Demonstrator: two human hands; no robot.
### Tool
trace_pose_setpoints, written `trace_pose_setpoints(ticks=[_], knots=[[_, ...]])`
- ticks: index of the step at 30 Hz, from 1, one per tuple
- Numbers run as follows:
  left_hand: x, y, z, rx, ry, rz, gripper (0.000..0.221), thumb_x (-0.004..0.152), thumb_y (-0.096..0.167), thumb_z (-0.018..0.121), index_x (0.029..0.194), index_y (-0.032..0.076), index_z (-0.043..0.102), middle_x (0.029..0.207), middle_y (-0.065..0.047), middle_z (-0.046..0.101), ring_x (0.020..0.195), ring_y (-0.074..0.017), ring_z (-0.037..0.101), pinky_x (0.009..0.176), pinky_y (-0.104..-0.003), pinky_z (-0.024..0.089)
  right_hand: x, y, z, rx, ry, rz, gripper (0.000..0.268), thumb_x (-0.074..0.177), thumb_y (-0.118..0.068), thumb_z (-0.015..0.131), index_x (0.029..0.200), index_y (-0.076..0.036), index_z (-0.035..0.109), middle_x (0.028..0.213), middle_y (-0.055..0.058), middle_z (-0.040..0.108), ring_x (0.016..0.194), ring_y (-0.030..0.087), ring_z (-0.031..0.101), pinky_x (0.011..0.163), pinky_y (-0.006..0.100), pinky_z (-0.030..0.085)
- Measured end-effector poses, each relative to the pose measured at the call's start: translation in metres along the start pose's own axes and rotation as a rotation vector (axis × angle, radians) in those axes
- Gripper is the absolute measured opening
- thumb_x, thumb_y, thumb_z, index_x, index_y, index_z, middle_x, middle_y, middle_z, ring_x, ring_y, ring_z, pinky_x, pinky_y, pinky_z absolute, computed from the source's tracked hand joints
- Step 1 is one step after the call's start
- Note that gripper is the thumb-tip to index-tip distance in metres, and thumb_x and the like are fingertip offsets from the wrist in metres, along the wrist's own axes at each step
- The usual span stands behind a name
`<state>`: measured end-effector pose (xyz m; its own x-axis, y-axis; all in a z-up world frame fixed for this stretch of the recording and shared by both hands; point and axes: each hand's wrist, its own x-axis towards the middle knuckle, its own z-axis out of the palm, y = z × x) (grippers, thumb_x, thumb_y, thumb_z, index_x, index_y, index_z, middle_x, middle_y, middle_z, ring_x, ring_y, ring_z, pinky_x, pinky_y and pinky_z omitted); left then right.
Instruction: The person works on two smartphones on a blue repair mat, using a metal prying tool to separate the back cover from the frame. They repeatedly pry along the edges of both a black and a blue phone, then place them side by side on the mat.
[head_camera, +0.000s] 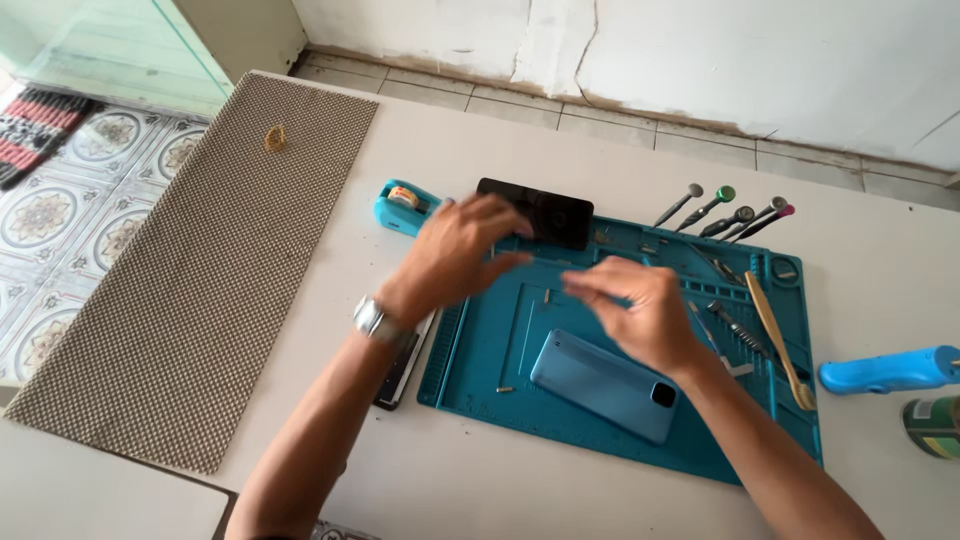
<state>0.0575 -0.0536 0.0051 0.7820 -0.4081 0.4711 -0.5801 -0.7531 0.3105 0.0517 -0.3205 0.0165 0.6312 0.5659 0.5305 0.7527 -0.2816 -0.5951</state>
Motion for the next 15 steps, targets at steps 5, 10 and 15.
trace_pose_setpoints(ticks=[5,10,15], knots=[[0.039,-0.045,0.046,0.363,0.105,0.129,0.092,0.056,0.068,0.084,0.13,0.015,0.066,0.127,-0.02,0.062,0.124,-0.0446,0.055,0.099,-0.061,0.046,-0.007,-0.011,-0.046,-0.02,0.096,0.103,0.038,0.094,-0.004,0.073,0.13,-0.002,0.064,0.092,0.006,0.079,0.084,0.012,0.077,0.073,0.024,0.06],[0.05,-0.057,0.053,0.332,-0.19,-0.086,0.08,0.068,0.063,0.086,0.132,0.02,0.066,0.115,-0.012,0.065,0.111,-0.034,0.059,0.092,-0.054,0.048,-0.013,-0.031,-0.078,0.068,0.186,0.221,0.025,0.096,-0.005,0.074,0.12,-0.002,0.067,0.089,0.009,0.078,0.076,0.011,0.07,0.058,0.02,0.048],[0.049,-0.044,0.04,0.299,-0.125,-0.007,0.08,0.068,0.066,0.087,0.116,0.006,0.066,0.108,-0.012,0.064,0.102,-0.0289,0.063,0.087,-0.047,0.055,-0.014,-0.032,-0.079,0.144,0.158,0.225,0.023,0.099,-0.009,0.072,0.12,-0.001,0.065,0.089,0.009,0.078,0.083,0.011,0.075,0.068,0.02,0.055]])
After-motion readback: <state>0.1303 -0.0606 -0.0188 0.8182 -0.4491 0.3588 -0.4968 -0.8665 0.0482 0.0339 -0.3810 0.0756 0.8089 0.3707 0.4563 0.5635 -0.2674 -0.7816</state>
